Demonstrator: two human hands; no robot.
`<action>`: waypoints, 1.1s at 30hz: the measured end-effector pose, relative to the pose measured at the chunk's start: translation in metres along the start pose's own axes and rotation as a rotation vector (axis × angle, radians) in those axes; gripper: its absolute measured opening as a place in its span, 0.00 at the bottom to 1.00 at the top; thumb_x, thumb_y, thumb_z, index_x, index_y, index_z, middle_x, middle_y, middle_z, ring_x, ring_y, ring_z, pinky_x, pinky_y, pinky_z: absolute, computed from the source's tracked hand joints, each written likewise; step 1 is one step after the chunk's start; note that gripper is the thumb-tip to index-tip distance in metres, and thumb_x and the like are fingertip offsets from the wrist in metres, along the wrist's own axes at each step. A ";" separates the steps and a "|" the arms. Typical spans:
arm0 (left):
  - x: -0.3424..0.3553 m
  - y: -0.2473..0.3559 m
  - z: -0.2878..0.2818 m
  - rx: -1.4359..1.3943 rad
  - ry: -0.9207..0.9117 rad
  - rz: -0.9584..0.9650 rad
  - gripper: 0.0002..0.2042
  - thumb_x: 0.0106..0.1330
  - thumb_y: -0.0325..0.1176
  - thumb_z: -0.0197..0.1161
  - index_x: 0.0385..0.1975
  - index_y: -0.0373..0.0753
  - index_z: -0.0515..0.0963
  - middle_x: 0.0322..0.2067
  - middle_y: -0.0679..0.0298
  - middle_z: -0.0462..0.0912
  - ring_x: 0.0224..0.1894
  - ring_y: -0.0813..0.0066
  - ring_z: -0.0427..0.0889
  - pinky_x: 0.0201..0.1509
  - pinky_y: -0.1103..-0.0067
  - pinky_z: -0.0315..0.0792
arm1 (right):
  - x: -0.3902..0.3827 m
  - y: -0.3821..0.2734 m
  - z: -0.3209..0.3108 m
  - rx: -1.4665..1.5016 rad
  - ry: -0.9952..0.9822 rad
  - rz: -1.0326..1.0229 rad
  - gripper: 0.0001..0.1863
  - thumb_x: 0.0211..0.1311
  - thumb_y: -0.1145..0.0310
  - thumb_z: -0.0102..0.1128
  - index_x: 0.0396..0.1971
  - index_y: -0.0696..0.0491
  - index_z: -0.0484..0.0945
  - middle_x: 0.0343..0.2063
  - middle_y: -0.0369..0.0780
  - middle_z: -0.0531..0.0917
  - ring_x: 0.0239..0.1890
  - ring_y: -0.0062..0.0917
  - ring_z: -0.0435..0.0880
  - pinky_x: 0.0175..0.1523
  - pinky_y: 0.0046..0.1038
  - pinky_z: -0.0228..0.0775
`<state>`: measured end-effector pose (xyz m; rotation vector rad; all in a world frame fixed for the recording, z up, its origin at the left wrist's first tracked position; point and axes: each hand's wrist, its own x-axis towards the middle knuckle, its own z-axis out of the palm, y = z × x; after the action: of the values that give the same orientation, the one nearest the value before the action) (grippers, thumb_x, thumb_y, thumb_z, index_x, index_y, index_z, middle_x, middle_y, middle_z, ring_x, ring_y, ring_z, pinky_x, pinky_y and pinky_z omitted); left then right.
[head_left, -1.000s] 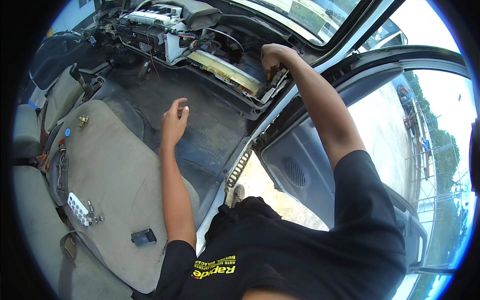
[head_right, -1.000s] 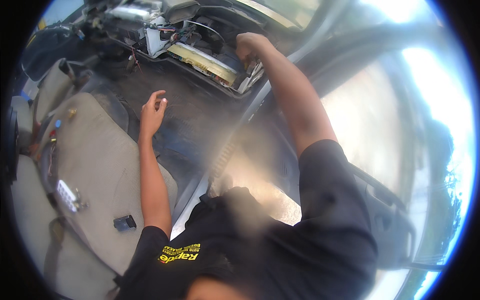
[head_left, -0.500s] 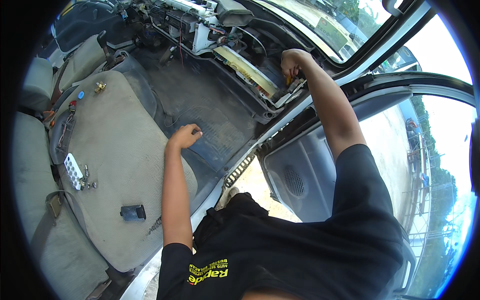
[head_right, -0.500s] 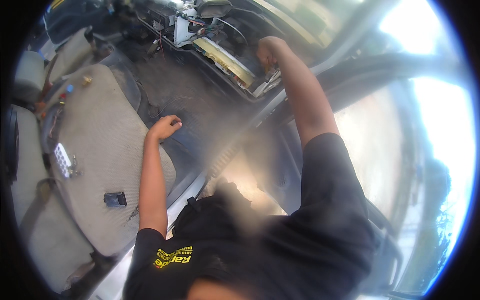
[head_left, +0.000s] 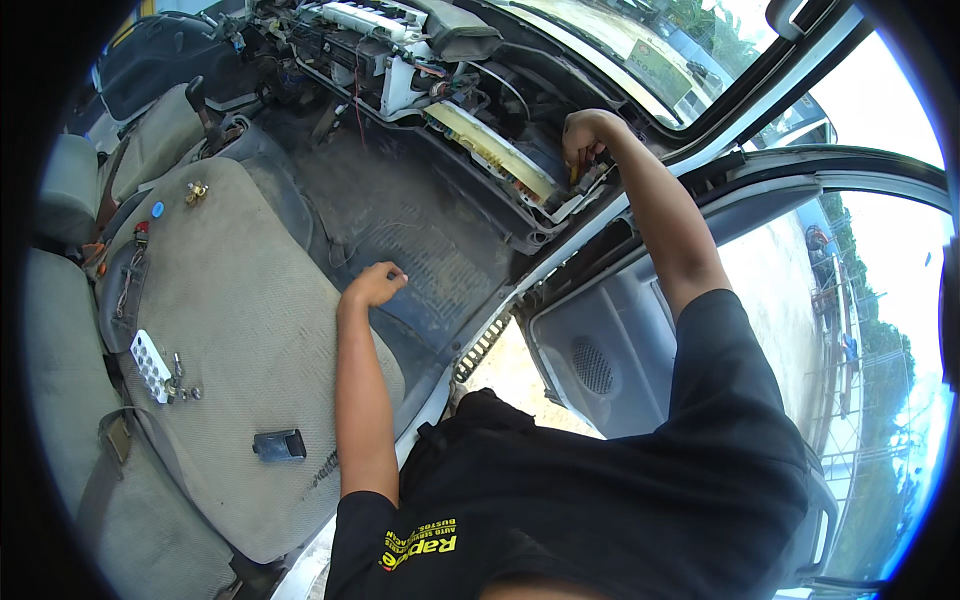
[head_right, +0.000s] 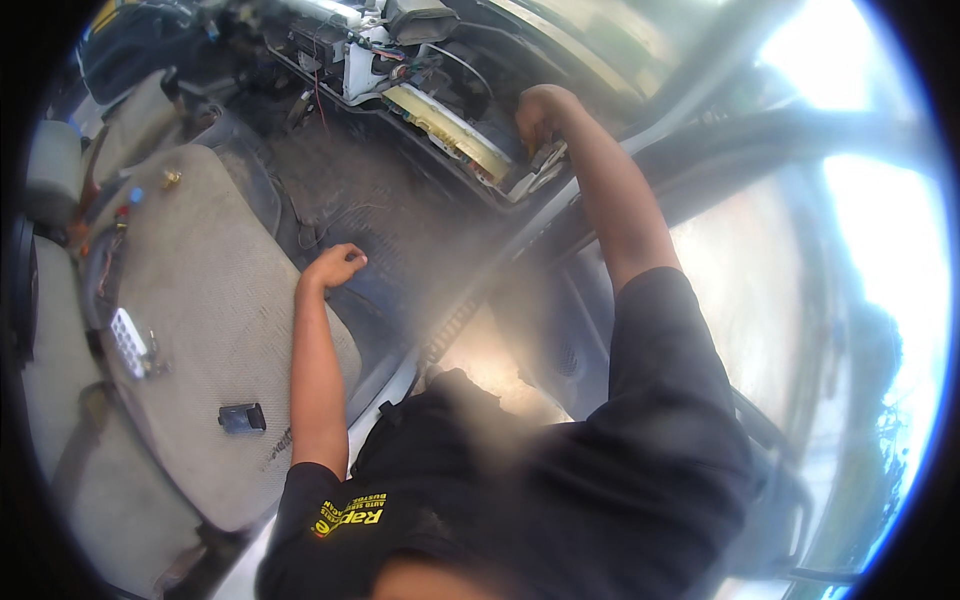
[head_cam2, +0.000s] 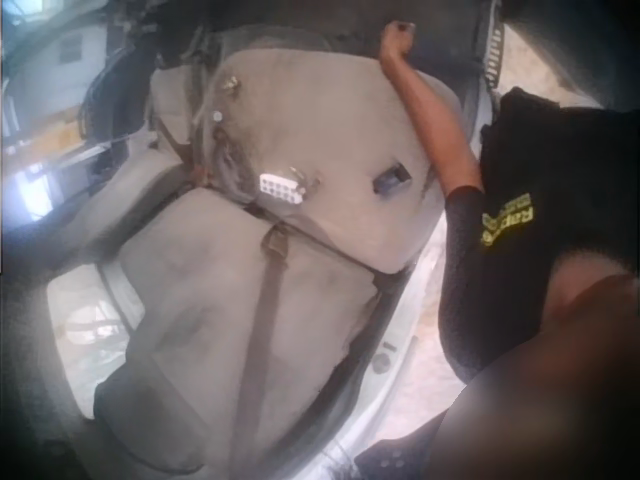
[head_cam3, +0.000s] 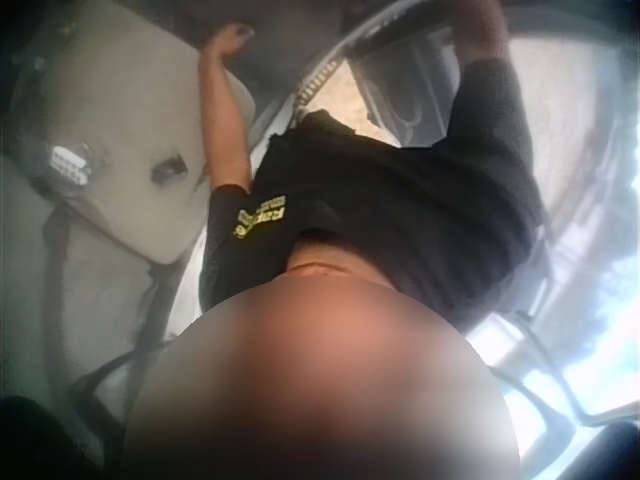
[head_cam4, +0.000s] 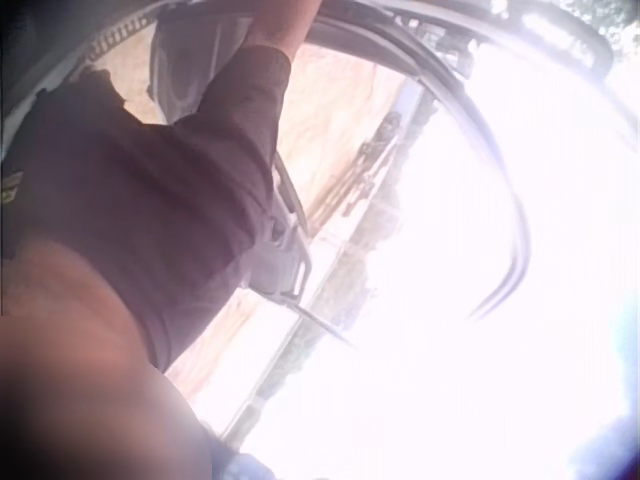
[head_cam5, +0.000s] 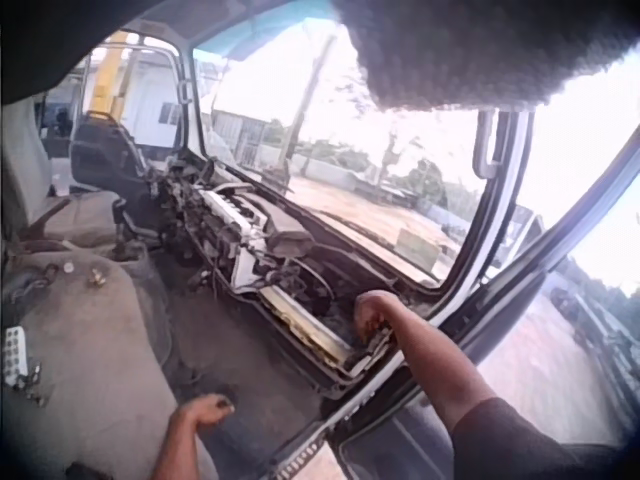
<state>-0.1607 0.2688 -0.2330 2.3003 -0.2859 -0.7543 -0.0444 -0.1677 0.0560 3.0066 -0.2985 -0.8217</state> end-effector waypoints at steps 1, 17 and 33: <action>-0.001 0.001 0.000 0.012 -0.001 0.015 0.24 0.82 0.51 0.67 0.68 0.41 0.85 0.70 0.46 0.85 0.74 0.44 0.82 0.79 0.56 0.74 | 0.000 -0.002 0.001 -0.023 0.009 0.005 0.16 0.56 0.62 0.81 0.39 0.57 0.96 0.36 0.45 0.96 0.35 0.37 0.96 0.37 0.42 0.87; 0.000 -0.001 0.005 0.081 0.019 0.039 0.24 0.82 0.50 0.67 0.68 0.41 0.86 0.69 0.46 0.86 0.73 0.45 0.83 0.79 0.57 0.74 | -0.012 -0.010 0.002 0.019 -0.091 0.118 0.23 0.54 0.63 0.79 0.52 0.54 0.96 0.50 0.50 0.96 0.54 0.40 0.96 0.57 0.48 0.89; 0.001 -0.002 0.006 0.060 0.012 -0.007 0.25 0.82 0.49 0.67 0.68 0.39 0.85 0.68 0.43 0.86 0.74 0.43 0.83 0.78 0.56 0.75 | 0.008 -0.010 -0.012 -0.021 -0.004 0.008 0.23 0.57 0.56 0.79 0.48 0.54 0.96 0.41 0.45 0.97 0.42 0.34 0.96 0.44 0.37 0.87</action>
<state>-0.1633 0.2667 -0.2378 2.3623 -0.2983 -0.7442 -0.0299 -0.1596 0.0620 2.9825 -0.2992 -0.8254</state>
